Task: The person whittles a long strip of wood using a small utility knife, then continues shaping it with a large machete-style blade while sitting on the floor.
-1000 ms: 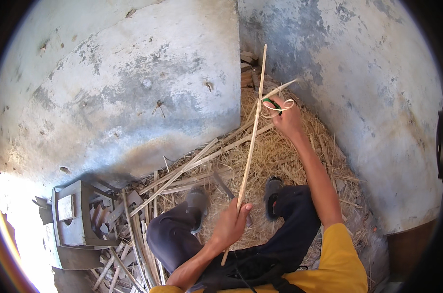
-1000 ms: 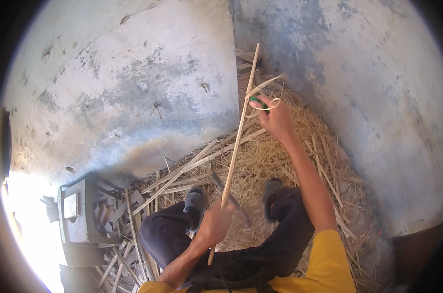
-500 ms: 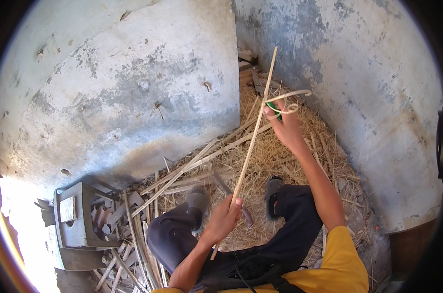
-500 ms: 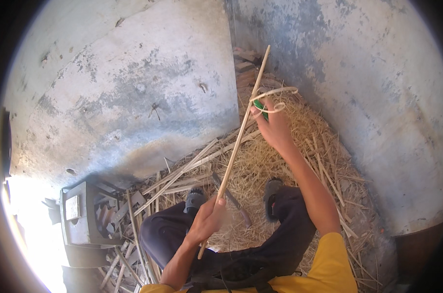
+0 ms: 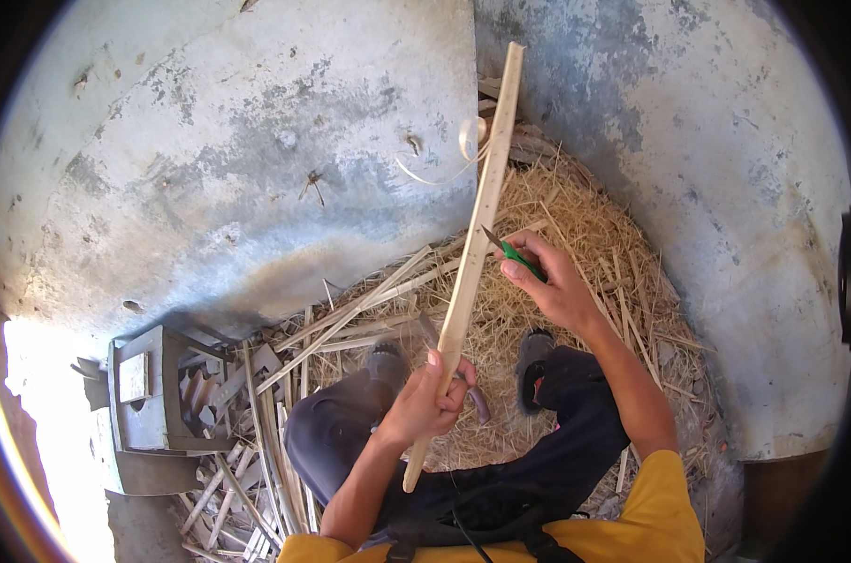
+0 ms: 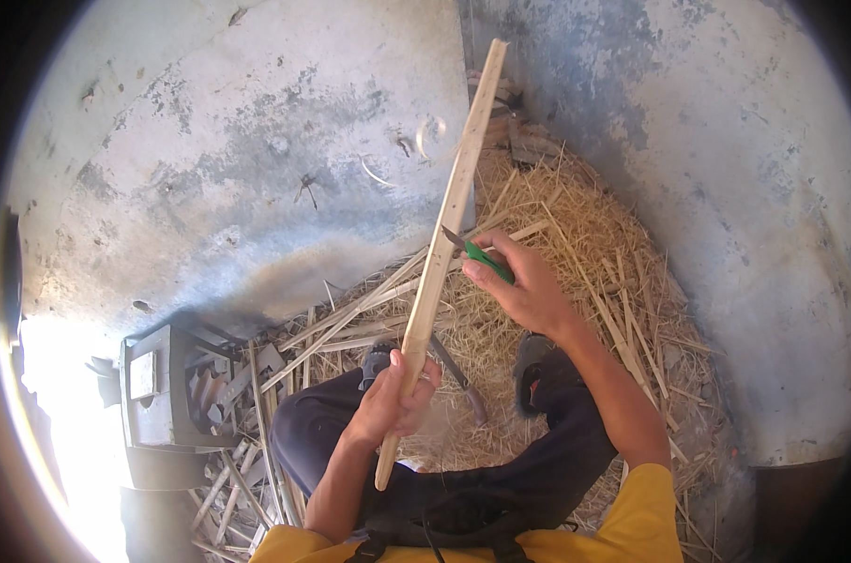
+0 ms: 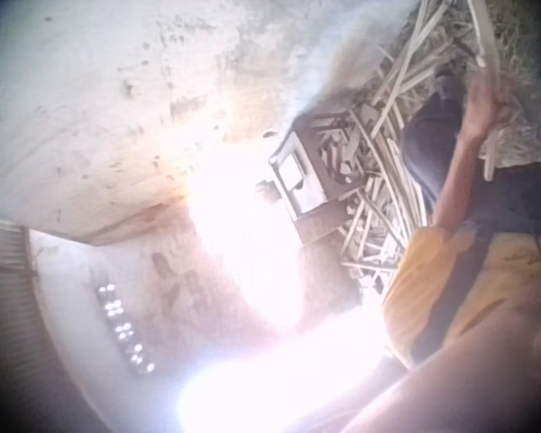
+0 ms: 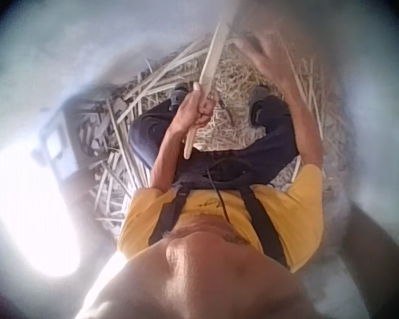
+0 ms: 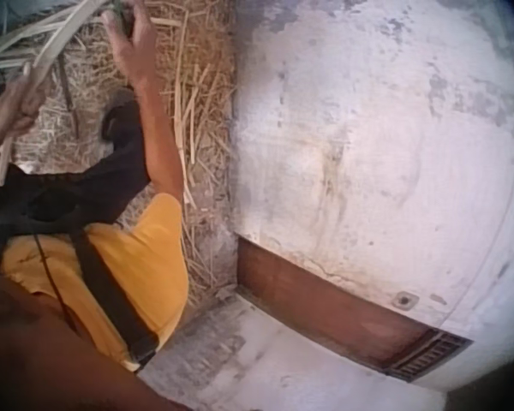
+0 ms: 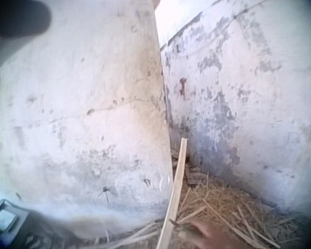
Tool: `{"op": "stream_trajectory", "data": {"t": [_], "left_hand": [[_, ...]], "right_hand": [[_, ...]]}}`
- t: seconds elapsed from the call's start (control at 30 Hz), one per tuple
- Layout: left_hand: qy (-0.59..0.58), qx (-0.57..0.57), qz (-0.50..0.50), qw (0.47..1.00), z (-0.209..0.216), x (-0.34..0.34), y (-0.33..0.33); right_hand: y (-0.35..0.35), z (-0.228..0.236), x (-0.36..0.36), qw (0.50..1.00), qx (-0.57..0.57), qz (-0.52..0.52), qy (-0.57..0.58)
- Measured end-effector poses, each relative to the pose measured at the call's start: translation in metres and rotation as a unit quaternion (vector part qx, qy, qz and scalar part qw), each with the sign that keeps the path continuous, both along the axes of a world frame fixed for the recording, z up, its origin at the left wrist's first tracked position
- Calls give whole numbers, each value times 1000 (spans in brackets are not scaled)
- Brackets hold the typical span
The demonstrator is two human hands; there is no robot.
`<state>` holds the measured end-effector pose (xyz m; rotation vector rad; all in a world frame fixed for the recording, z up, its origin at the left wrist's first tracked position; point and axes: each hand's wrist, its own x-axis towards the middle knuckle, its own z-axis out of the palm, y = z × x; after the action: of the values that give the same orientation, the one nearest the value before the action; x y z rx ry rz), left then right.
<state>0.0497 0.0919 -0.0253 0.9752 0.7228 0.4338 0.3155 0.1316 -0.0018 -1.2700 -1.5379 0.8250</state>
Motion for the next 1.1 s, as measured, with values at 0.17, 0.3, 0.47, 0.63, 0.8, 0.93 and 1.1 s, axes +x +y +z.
{"op": "stream_trajectory", "data": {"t": [0.17, 0.3, 0.47, 0.63, 0.8, 0.93, 1.1], "left_hand": [[-15, 15, -31, 999, -5, 0, -3], [-33, 14, -61, 998, -5, 1, -1], [-26, 70, 4, 997, -7, 8, -5], [19, 113, 14, 993, -14, 7, -7], [0, 40, 41, 998, -14, 1, -5], [25, 73, 83, 994, -13, 1, -6], [61, 118, 106, 985, -14, 2, -6]], "right_hand": [[-2, 4, -18, 989, -34, 19, 140], [-1, -4, -22, 989, 2, -3, 150], [3, -2, -19, 991, 2, -45, 125], [6, -1, -13, 993, 48, -74, 79], [-3, 2, -14, 995, 46, -81, -38], [-16, 0, -28, 972, 119, -44, -196], [-27, -11, -43, 946, 187, 2, -263]]}}
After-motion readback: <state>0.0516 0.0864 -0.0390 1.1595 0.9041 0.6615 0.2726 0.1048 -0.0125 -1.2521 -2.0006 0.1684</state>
